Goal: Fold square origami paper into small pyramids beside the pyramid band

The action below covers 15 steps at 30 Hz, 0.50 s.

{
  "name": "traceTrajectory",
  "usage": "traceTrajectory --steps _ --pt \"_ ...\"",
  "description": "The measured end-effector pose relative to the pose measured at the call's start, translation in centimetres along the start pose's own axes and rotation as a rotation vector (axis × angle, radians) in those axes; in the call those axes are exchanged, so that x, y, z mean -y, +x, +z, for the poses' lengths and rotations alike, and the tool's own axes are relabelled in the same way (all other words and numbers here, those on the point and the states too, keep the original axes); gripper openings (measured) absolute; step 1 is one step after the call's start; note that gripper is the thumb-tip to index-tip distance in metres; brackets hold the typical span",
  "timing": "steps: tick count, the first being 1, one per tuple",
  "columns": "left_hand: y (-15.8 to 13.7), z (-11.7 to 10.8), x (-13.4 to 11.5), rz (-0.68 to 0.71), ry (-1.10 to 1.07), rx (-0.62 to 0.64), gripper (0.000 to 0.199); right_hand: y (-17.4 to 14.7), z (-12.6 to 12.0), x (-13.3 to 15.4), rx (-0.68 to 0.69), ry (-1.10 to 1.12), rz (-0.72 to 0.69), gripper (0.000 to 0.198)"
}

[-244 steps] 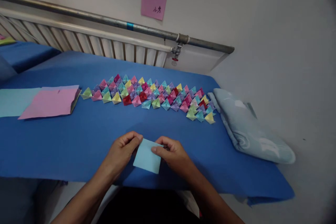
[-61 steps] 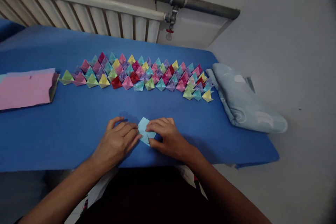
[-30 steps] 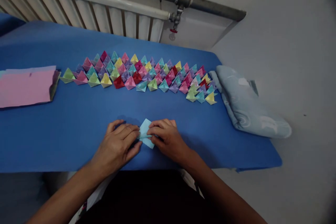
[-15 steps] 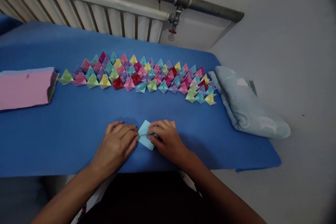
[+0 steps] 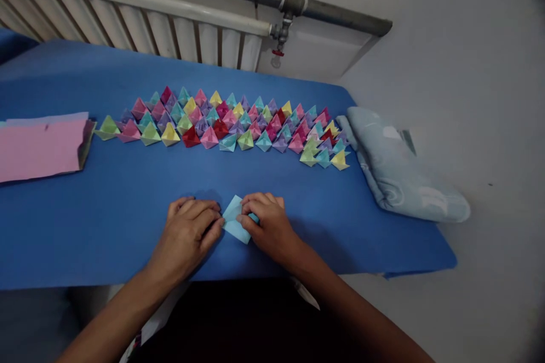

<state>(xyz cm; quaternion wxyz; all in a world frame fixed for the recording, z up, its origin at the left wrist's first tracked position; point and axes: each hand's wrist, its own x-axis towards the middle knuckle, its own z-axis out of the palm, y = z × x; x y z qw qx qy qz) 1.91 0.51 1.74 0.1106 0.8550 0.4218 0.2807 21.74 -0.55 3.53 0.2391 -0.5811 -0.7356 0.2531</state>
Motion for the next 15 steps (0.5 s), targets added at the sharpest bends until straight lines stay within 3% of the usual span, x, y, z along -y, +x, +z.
traceTrajectory --steps 15 --pt "0.16 0.32 -0.44 -0.1 0.023 -0.028 0.019 0.2 0.79 -0.08 -0.066 -0.024 0.029 0.015"
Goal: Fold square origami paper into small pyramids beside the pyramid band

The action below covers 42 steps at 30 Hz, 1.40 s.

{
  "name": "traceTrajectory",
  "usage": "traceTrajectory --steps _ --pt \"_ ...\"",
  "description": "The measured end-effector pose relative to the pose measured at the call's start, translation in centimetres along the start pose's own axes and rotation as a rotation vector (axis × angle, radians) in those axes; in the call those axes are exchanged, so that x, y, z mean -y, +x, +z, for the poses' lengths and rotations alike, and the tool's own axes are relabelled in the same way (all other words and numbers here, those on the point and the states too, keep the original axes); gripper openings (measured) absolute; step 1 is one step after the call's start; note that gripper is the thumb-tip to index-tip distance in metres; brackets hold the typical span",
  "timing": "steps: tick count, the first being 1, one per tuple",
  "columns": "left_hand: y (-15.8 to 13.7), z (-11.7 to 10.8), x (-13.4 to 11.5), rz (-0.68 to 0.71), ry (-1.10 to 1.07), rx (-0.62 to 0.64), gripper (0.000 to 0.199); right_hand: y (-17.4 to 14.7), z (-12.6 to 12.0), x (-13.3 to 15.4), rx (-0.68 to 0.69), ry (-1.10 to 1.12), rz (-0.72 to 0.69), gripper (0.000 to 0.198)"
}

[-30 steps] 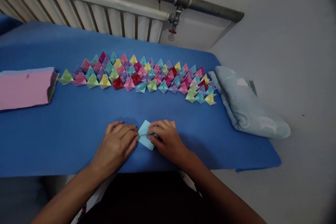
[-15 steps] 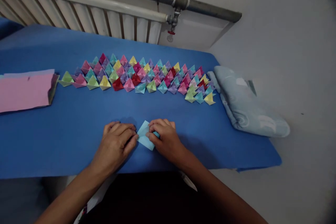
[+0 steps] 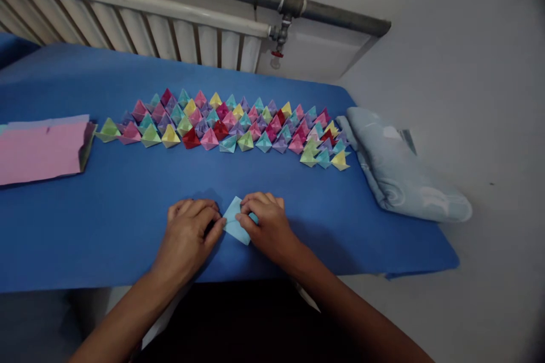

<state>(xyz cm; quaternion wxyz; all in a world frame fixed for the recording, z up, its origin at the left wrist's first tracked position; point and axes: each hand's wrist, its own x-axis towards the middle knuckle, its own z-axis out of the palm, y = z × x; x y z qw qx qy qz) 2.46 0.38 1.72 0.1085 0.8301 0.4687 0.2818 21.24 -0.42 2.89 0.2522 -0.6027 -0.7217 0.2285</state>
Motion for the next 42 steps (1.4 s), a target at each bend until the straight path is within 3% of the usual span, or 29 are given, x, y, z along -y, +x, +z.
traceTrajectory --steps 25,28,36,42 --pt "-0.2 0.4 0.2 -0.069 0.027 0.025 0.012 0.2 0.2 0.3 -0.034 -0.037 0.05 0.015" --pt "-0.2 0.4 0.2 -0.011 0.082 0.024 0.012 0.2 0.3 0.2 -0.044 -0.053 0.035 0.015" --pt "-1.2 -0.2 0.4 0.398 0.249 0.023 0.04 0.2 0.4 0.2 -0.043 -0.055 0.015 0.014" --pt "-2.9 -0.6 0.3 0.365 0.309 0.038 0.04 0.3 0.2 0.1 -0.017 -0.036 0.027 0.013"
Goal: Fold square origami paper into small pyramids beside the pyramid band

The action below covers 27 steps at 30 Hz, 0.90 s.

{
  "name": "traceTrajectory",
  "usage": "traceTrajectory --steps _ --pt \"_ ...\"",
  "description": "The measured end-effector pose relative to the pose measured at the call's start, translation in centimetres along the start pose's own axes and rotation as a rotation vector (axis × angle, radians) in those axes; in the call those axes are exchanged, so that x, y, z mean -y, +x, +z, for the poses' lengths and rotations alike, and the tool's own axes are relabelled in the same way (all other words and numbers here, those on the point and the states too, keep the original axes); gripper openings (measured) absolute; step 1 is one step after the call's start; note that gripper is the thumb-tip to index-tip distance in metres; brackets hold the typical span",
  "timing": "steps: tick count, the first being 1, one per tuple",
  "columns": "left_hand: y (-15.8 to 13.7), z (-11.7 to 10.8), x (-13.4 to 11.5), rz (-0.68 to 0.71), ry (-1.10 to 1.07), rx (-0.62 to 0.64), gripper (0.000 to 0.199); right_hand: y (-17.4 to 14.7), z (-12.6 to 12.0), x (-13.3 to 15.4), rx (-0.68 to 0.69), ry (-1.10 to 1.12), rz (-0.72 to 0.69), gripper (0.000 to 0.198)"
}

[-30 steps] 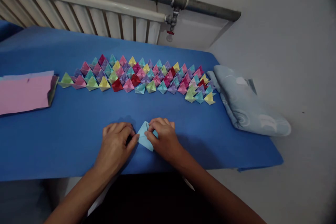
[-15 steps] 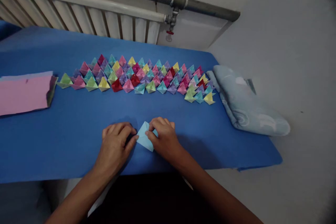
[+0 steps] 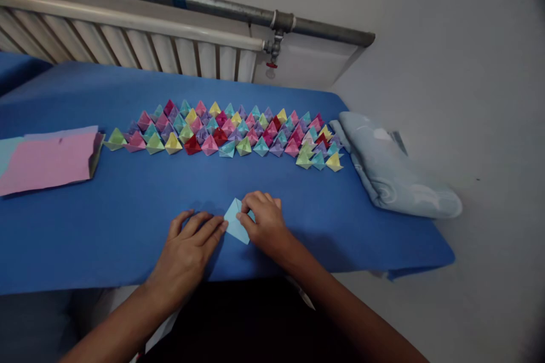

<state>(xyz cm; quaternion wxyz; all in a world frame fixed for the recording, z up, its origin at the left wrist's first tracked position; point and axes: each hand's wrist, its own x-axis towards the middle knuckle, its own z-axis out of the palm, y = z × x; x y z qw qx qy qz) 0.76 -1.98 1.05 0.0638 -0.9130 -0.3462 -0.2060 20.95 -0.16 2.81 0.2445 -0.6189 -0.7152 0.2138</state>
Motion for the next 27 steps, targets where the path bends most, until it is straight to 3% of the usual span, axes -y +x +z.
traceTrajectory --steps 4,10,18,21,24,27 --pt "1.6 0.0 -0.2 -0.023 -0.025 -0.023 0.033 0.0 0.1 -0.3 -0.015 -0.018 -0.039 0.011" --pt "4.6 1.2 1.3 0.033 -0.215 0.054 0.029 -0.1 0.4 -0.5 -0.022 -0.013 -0.035 0.008" --pt "5.4 1.6 2.4 0.072 -0.108 0.083 0.025 0.0 -0.4 -0.6 0.022 0.002 0.009 0.006" --pt "6.4 1.1 2.7 0.056 -0.122 0.189 0.022 -0.1 -1.2 -0.8 0.031 -0.004 0.063 0.005" --pt "8.3 0.4 3.2 -0.001 -0.241 0.38 0.015 -0.6 -2.1 -1.4 -0.017 0.082 0.102 0.01" --pt "10.6 -0.2 3.6 -0.117 -0.376 0.591 0.028 -1.6 -3.0 -2.4 -0.144 0.242 0.111 0.01"
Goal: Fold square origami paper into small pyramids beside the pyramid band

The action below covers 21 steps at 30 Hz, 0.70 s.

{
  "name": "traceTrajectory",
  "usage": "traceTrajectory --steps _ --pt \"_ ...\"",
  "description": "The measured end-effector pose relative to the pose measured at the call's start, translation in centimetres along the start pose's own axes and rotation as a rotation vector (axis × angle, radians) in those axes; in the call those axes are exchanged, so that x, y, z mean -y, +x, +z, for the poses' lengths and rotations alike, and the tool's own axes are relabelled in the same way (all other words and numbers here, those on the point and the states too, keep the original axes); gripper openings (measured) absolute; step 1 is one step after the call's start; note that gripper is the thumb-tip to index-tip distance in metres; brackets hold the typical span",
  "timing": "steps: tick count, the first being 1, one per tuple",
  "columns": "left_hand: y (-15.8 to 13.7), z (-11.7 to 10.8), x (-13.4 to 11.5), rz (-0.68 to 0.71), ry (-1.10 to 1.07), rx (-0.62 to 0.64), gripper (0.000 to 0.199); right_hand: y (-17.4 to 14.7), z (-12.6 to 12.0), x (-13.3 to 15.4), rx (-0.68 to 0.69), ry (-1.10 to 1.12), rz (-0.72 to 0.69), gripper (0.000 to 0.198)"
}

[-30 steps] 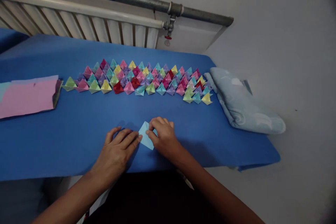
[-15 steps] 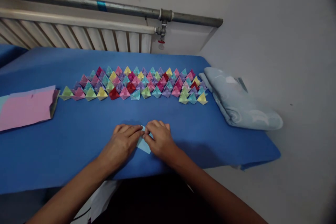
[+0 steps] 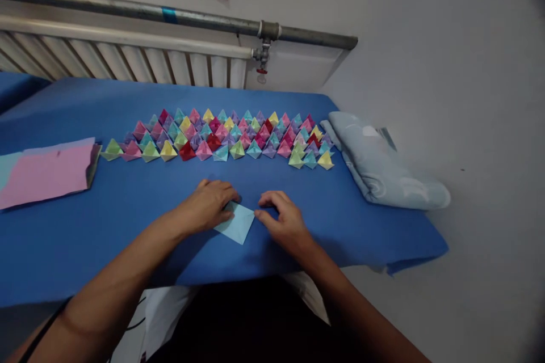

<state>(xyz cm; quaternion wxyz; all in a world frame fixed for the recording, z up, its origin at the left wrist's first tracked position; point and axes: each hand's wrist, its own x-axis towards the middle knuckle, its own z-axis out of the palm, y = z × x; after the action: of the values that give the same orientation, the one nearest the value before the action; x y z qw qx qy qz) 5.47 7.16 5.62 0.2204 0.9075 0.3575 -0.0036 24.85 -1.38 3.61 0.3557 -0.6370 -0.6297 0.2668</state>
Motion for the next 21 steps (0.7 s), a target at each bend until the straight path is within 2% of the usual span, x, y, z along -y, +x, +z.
traceTrajectory --steps 3,6,8,11,13,16,17,19,21 --pt "1.2 -1.1 -0.1 -0.088 -0.059 0.059 0.039 -0.8 -1.1 -1.1 -0.071 0.094 -0.014 0.006" --pt "1.4 -1.4 0.1 -0.158 -0.137 0.083 0.025 -1.4 -1.7 -1.7 -0.089 0.117 -0.012 0.004" --pt "1.0 -1.2 0.3 -0.195 -0.219 0.078 0.016 -1.7 -1.9 -1.7 -0.099 0.137 -0.016 0.004" --pt "-0.5 -0.9 0.3 -0.241 -0.388 0.034 0.019 -2.0 -1.8 -1.3 -0.093 0.211 0.017 0.003" --pt "-1.7 -0.8 0.0 -0.265 -0.517 0.001 0.025 -2.1 -1.4 -0.7 -0.04 0.318 0.101 0.008" --pt "-3.3 -0.3 -0.9 -0.289 -0.741 -0.095 0.033 -1.9 -0.6 0.6 0.083 0.54 0.253 0.023" --pt "-3.7 0.0 -1.2 -0.312 -0.905 -0.176 0.035 -1.7 -0.3 1.1 0.128 0.613 0.288 0.028" --pt "-4.2 0.8 -1.9 -0.355 -1.146 -0.305 0.036 -1.3 0.4 2.1 0.21 0.729 0.318 0.034" --pt "-4.4 1.8 -2.4 -0.367 -1.286 -0.381 0.037 -0.9 0.9 3.0 0.26 0.811 0.324 0.034"
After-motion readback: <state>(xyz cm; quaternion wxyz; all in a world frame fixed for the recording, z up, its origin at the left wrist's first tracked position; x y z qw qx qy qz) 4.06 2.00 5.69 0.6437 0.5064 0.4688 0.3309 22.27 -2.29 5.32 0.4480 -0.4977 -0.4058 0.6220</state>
